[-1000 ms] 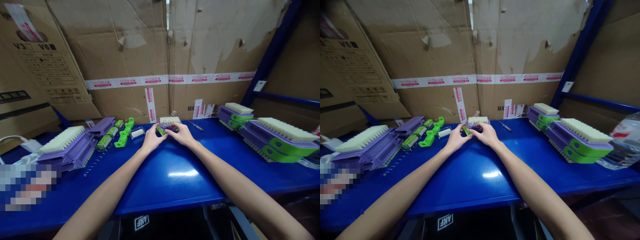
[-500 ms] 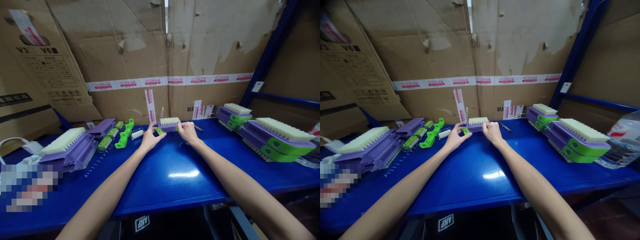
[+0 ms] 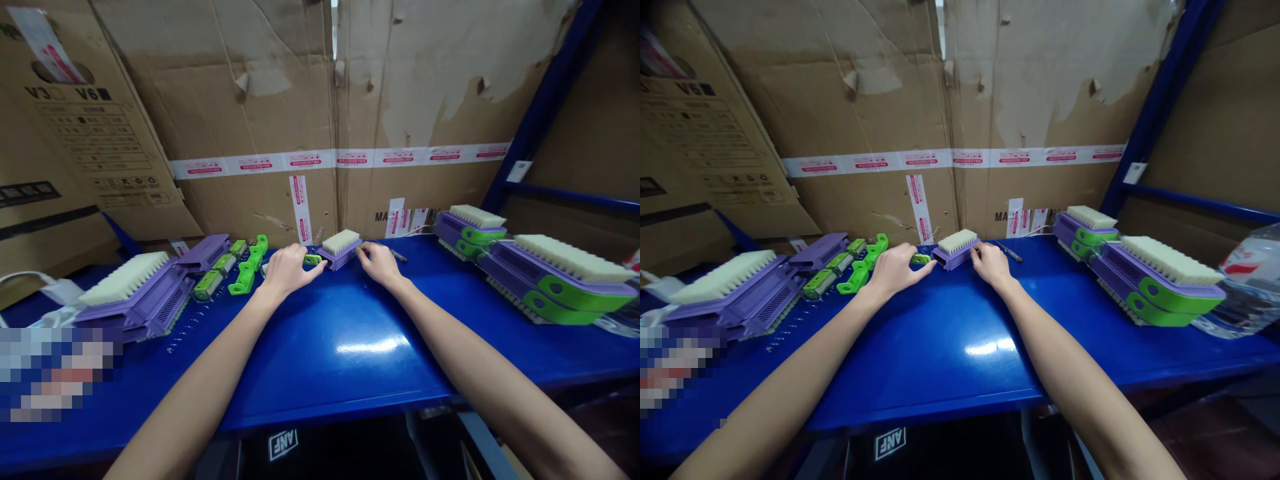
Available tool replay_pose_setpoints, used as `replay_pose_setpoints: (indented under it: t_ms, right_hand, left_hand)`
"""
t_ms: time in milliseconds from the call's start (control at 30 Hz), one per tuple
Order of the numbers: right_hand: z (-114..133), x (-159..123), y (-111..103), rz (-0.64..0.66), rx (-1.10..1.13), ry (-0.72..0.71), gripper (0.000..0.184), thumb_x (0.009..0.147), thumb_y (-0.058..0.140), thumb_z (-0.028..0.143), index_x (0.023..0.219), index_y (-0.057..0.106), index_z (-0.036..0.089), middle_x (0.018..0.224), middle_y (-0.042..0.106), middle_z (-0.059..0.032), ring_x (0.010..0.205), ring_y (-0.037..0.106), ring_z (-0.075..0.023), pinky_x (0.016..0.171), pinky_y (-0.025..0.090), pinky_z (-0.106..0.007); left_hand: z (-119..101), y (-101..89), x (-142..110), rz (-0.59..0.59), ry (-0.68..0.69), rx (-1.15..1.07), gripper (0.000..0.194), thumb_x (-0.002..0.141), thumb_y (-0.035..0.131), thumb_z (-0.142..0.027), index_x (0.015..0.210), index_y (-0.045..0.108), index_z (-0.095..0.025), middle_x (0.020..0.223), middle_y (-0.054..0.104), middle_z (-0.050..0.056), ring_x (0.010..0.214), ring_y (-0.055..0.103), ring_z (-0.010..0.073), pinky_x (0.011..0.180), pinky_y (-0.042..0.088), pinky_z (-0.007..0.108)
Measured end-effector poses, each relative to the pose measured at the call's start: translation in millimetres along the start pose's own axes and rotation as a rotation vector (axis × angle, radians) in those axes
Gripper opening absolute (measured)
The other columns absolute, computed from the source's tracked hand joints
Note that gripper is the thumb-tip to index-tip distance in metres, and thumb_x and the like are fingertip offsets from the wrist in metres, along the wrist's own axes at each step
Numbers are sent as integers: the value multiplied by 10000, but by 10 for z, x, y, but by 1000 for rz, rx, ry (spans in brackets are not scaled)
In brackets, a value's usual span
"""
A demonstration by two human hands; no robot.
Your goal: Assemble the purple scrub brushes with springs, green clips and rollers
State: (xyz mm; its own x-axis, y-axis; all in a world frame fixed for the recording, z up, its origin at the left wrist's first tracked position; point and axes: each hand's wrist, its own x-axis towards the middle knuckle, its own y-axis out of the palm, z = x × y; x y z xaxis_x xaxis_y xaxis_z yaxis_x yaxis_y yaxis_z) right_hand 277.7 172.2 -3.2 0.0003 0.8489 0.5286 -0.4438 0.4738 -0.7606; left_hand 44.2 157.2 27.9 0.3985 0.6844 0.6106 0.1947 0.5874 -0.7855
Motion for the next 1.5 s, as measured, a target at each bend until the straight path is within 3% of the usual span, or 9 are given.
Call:
replay_pose_setpoints:
  t_ms: [167,300,400,600,900,1200,1500]
  right_hand:
    - [14,2,-1,22,108,13,252,885,474,289,821,696,188,863,719,-81,801,650,-184,678,410,-235]
    - [1,21,32,20,359,37,217,841,522,286,801,693,159,705,692,-40,586,617,-139,578,425,-216]
    - [1,34,59,80,545,140,204,821,520,259,746,661,132,624,633,-16,431,538,-95,453,399,-199]
    - [45,50,32,157,797,322,140,812,502,164,780,626,108,613,597,-8,388,491,-54,348,366,-153]
    - [72,33,-6,161,810,361,153,824,479,105,747,610,105,599,571,8,371,492,-47,336,360,-149]
    - [36,37,24,169,796,356,136,822,495,119,772,621,108,592,585,6,377,499,-51,338,363,-149]
    - [13,33,52,175,788,355,187,872,485,194,814,640,110,602,593,-1,375,504,-55,338,369,-159]
  left_hand:
    - [34,-168,22,38,54,64,372,851,415,-427,715,639,-164,709,658,82,637,621,202,556,376,278]
    - [36,-216,28,15,128,23,321,815,429,-364,677,637,-162,678,654,78,590,597,186,546,369,277]
    - [11,-218,25,-13,166,-55,305,799,450,-367,654,626,-164,650,637,76,574,588,184,546,381,282]
    - [-70,-124,-4,20,254,-99,348,831,457,-419,649,616,-168,616,614,73,592,594,185,556,414,278]
    - [-217,-72,-41,161,423,-36,386,854,436,-434,674,633,-156,621,615,80,580,603,195,514,391,278]
    - [-276,10,-59,186,501,-120,336,875,461,-394,688,609,-159,669,603,73,648,609,177,571,419,268]
    - [-234,62,-41,285,443,-158,44,825,560,-197,835,601,-182,881,611,67,851,604,204,714,438,307]
